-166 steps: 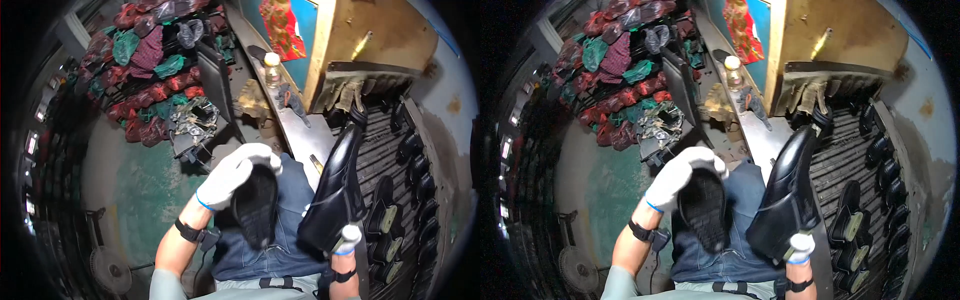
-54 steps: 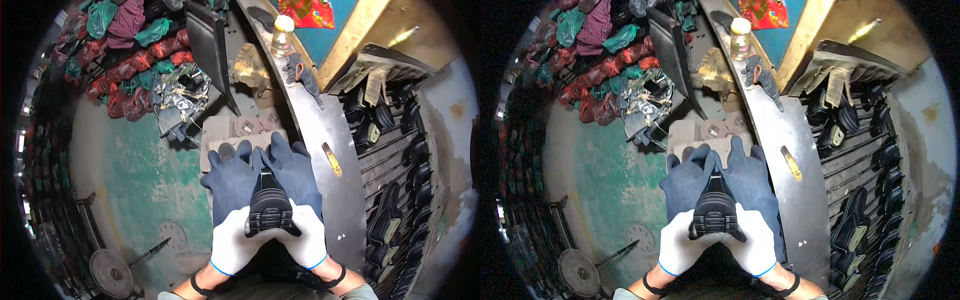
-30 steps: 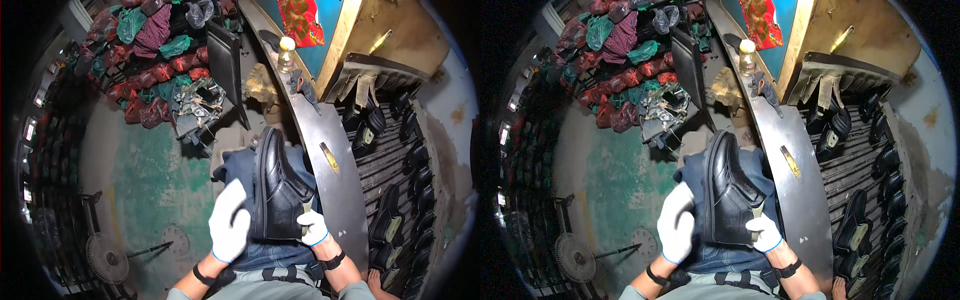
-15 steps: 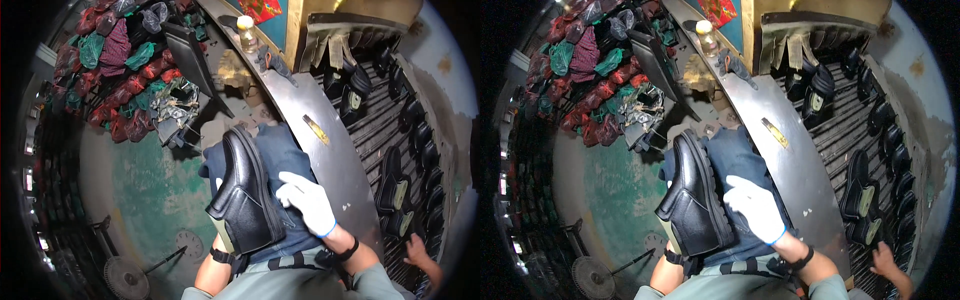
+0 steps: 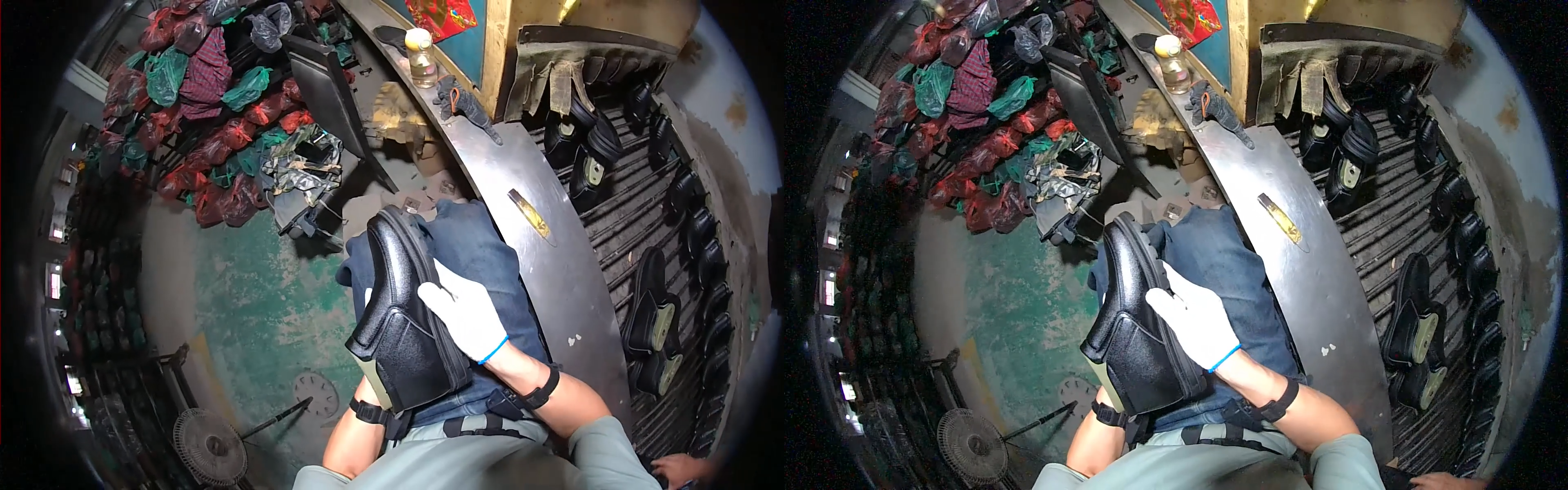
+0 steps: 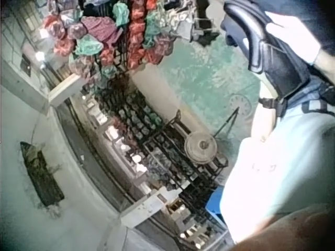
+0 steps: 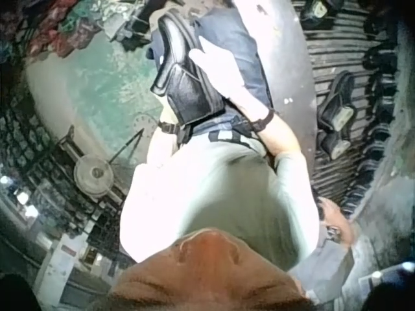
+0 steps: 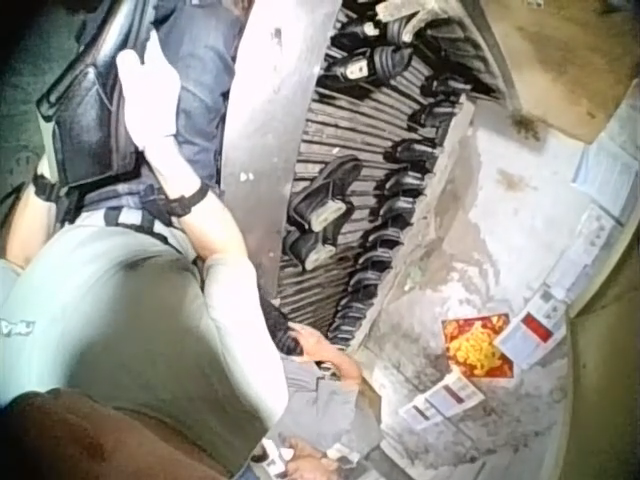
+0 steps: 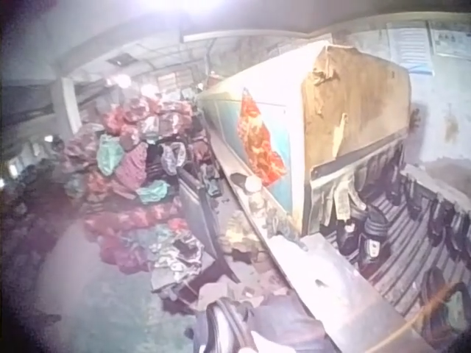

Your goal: Clean and inspect shoes before placing them on a conveyor.

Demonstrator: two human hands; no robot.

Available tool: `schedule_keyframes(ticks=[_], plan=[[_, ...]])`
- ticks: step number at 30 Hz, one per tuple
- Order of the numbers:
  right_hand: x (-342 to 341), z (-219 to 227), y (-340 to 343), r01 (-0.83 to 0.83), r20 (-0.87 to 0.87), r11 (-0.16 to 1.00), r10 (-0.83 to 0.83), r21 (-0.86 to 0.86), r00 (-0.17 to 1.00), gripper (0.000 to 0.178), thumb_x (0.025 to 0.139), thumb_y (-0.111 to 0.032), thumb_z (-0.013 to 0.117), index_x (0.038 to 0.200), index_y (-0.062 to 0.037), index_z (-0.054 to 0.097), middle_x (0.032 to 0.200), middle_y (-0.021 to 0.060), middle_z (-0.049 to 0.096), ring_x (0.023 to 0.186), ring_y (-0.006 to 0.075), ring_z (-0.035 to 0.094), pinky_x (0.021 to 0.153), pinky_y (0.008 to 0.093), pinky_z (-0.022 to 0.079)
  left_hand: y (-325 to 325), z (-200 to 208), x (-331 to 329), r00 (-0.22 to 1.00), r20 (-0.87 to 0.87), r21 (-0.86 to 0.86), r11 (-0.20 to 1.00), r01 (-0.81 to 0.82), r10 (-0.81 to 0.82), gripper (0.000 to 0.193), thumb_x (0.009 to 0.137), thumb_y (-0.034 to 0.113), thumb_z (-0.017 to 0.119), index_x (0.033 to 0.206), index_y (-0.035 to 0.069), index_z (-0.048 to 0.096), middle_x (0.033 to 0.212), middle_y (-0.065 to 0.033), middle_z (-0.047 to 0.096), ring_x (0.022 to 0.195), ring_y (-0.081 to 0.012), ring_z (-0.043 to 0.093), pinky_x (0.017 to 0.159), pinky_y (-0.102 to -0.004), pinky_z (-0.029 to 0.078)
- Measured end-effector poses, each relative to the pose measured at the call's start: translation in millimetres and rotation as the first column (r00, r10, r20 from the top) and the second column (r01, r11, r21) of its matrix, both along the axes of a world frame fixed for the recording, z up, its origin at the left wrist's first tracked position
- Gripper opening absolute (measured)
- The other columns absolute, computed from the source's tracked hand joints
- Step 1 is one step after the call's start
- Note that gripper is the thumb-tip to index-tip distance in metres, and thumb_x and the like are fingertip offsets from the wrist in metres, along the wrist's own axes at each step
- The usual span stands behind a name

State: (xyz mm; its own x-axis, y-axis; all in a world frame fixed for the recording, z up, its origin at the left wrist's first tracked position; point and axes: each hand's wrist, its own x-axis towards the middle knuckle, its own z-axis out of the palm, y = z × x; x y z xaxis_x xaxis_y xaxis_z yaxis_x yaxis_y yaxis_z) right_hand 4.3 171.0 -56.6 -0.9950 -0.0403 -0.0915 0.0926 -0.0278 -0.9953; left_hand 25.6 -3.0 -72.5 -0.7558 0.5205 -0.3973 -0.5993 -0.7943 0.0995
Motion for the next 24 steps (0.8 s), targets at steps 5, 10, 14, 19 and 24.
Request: schedule_keyframes(ticks=[5, 10, 14, 19, 24], plan=[[-4.5, 21.9, 19.6, -0.197, 0.077, 0.93, 0.182, 0.31, 0.98, 0.066, 0.106, -0.034, 0.072, 0.16, -0.0002, 0.055, 0.134, 0.0193, 0.071, 0.128, 0.0296, 0.068, 0.113, 0.0362, 0.05, -0.7, 8.3, 15.2, 1.0, -0.026, 0.004, 1.0, -0.006, 0.006, 0.085, 0.112, 0.072, 0.042, 0.164, 0.005, 0.048, 0.158, -0.0203, 0.06, 0.138, -0.0334, 0.063, 0.12, -0.0456, 0.05], [-9.0, 3.9, 23.7, -0.126, 0.056, 0.987, 0.132, -0.095, 0.99, 0.094, 0.099, -0.034, 0.079, 0.173, -0.0018, 0.031, 0.167, 0.0276, 0.046, 0.155, 0.0393, 0.047, 0.127, 0.0459, 0.038, 0.9, -48.2, 23.1, 0.996, -0.057, -0.233, 0.969, -0.086, 0.075, 0.083, 0.113, 0.074, 0.032, 0.169, 0.013, 0.044, 0.159, -0.0127, 0.058, 0.142, -0.03, 0.06, 0.123, -0.0423, 0.047], [13.3, 3.3, 25.0, -0.22, -0.159, 0.937, 0.27, 0.271, 0.95, 0.13, 0.087, -0.038, 0.089, 0.178, -0.005, 0.004, 0.18, 0.0302, 0.018, 0.166, 0.045, 0.027, 0.134, 0.0488, 0.03, 20.4, -46.4, 38.1, 0.9, -0.36, -0.514, 0.752, -0.412, 0.246, 0.067, 0.109, 0.041, 0.065, 0.163, 0.006, 0.044, 0.15, -0.0123, 0.061, 0.133, -0.0253, 0.063, 0.115, -0.0416, 0.053], [51.4, 20.3, 64.1, -0.533, -0.024, 0.839, 0.533, -0.11, 0.845, 0.17, 0.064, -0.044, 0.106, 0.172, 0.006, -0.015, 0.181, 0.0331, 0.011, 0.17, 0.0438, 0.014, 0.137, 0.047, 0.022, 32.9, 13.4, 29.5, 0.857, -0.473, -0.658, 0.563, -0.499, 0.207, 0.032, 0.102, 0.013, 0.073, 0.126, 0.003, 0.056, 0.122, -0.0066, 0.064, 0.108, -0.0139, 0.061, 0.097, -0.0338, 0.053], [84.4, -3.9, 72.0, -0.51, -0.025, 0.859, 0.51, -0.043, 0.86, 0.161, 0.069, -0.037, 0.104, 0.175, 0.0016, -0.011, 0.183, 0.0242, 0.013, 0.169, 0.0319, 0.02, 0.137, 0.0455, 0.021, 27.2, 13.1, 35.6, 0.927, -0.374, -0.898, 0.257, -0.358, -0.016, 0.023, 0.099, 0.004, 0.076, 0.111, 0.006, 0.057, 0.101, -0.0008, 0.061, 0.091, -0.0088, 0.055, 0.085, -0.0283, 0.05]])
